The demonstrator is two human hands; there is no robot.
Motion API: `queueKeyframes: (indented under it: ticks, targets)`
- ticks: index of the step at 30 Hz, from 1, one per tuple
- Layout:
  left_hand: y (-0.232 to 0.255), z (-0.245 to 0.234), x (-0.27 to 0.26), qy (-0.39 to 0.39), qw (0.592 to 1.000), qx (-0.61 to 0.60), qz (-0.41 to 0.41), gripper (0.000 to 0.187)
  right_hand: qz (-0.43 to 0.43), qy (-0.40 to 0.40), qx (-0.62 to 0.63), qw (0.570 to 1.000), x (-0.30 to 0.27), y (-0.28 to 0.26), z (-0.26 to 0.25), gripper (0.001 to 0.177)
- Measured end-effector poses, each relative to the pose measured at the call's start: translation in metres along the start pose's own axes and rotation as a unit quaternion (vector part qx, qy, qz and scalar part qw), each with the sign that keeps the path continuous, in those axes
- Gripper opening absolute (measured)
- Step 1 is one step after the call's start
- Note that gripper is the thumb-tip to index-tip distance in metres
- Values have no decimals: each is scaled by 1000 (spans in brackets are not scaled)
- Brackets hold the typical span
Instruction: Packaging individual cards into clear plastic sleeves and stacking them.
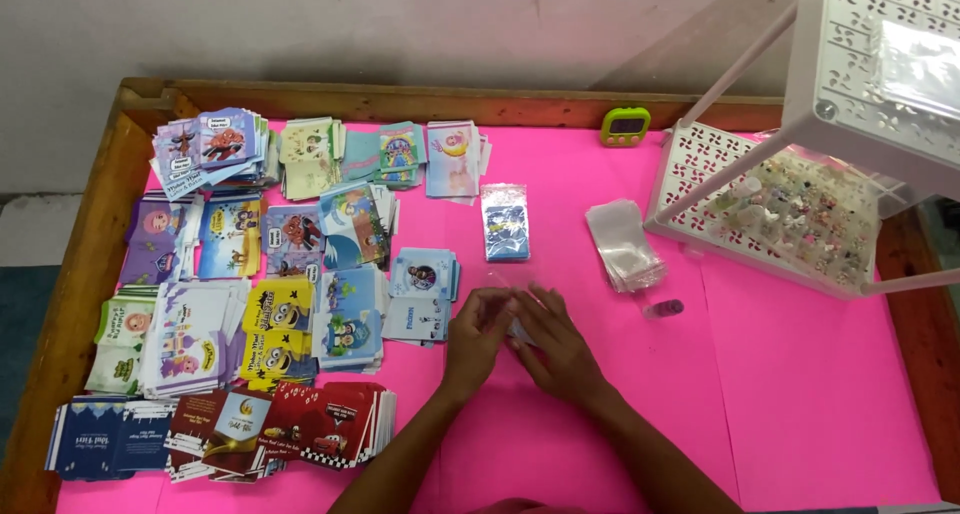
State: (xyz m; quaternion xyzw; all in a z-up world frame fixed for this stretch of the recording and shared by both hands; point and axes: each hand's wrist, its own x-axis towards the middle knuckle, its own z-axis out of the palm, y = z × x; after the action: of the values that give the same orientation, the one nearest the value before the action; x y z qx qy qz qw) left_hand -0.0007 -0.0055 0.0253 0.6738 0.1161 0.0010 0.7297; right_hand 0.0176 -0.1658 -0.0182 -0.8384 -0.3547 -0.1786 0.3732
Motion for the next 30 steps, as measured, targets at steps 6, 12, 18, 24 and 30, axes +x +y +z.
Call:
queueKeyframes:
  ticks: [6,12,18,24,30]
  targets:
    - [-1,-6,6,31,988,-152,-27,29,94,35,-31,994,12,7,-24,34]
    - [-1,-11,9,42,979,-198,-31,38,94,-58,-95,989,-7,30,-17,55]
    - [-6,-13,10,42,978,-198,-47,37,188,-74,-7,979,-13,31,-13,45]
    - [-8,-9,8,40,979,-189,-58,38,404,-58,95,908,7,10,-31,41]
    - [-3,-8,7,58,979,-188,-53,34,486,59,221,844,22,-4,-43,21]
